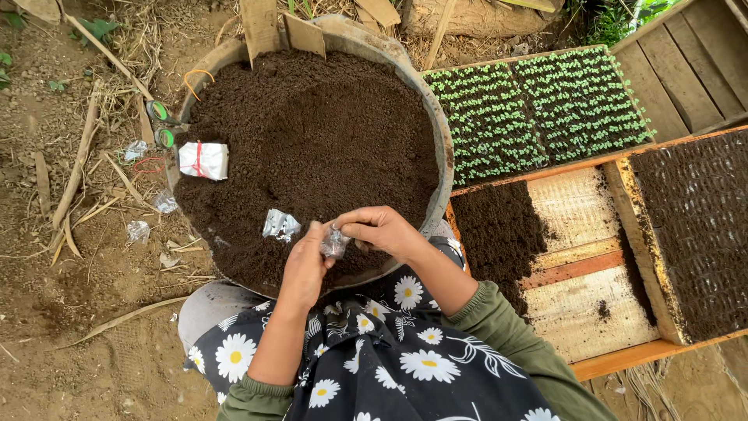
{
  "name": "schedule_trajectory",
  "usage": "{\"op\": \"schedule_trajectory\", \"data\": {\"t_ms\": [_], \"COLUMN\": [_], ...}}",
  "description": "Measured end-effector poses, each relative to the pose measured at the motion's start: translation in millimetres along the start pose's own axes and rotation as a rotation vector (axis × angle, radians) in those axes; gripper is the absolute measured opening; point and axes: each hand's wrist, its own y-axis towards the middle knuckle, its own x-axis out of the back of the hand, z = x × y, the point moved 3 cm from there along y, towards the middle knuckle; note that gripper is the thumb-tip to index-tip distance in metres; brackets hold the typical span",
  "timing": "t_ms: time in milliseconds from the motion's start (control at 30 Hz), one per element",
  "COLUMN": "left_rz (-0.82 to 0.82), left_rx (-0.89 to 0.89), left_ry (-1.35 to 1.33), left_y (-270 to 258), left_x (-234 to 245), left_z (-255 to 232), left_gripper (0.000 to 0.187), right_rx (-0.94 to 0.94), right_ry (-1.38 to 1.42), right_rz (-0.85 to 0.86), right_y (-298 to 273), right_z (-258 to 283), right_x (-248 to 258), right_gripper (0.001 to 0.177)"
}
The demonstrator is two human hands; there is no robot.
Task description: The person scoops soil from a large container and places it into a wooden seedling tray. They then open a small foil packet, pour seeds into their hand, and carefully distribute them into the soil in the tray.
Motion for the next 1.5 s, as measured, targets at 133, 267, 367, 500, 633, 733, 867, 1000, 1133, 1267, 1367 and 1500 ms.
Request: {"op": "schedule_trajectory", "data": {"t_ms": [133, 267, 367, 500, 633, 733, 867, 1000, 1133, 1267, 1367, 1500], "left_rz": [0.09, 0.074, 0.042, -0.004, -0.097, -0.126, -0.123, -0.083, -0.037, -0.02, -0.003, -0.014], "left_rx": [0.253, 0.16, 0.032, -0.121, -0.13, -0.197, -0.56, -0.661, -0.7, -0.727, -0.805, -0.741], "left_ry": [-0.471, -0.425, -0.333, -0.117, 0.297, 0.585, 0.838, 0.985, 1.158, 1.179, 1.196, 0.765], "left_y": [17, 10, 14, 14, 16, 2, 3, 13, 15, 16, 9, 9], "left_x": [2, 1, 1, 4, 6, -3, -7, -15, -20, -22, -29, -29], "left_z": [28, 19, 14, 6, -1, -30, -27, -7, -5, -7, -20, -28], "left_gripper": [0.029, 0.009, 0.002, 0.006, 0.008, 0.006, 0.008, 0.017, 0.013, 0.014, 0.012, 0.022], "right_rx": [-0.126, -0.275, -0.29, -0.561, -0.58, -0.591, -0.589, -0.406, -0.259, -0.097, 0.117, 0.048], "right_ry": [0.262, 0.172, -0.314, -0.856, -0.206, 0.54, 0.656, 0.652, 0.427, -0.008, -0.763, -0.855], "right_rz": [0.085, 0.137, -0.125, -0.166, -0.16, -0.328, -0.277, -0.307, -0.307, -0.107, 0.077, 0.119], "right_y": [-4, 6, 11, 24, 44, 34, 29, 37, 49, 28, 14, 24], "right_z": [12, 32, 47, -2, -51, -33, 19, 34, 31, 68, 86, 48], "right_x": [-11, 5, 29, 50, 42, 26, 15, 20, 23, 4, 3, 20], "right_gripper": [0.02, 0.022, 0.038, 0.068, 0.075, 0.054, 0.063, 0.06, 0.011, 0.01, 0.027, 0.014]}}
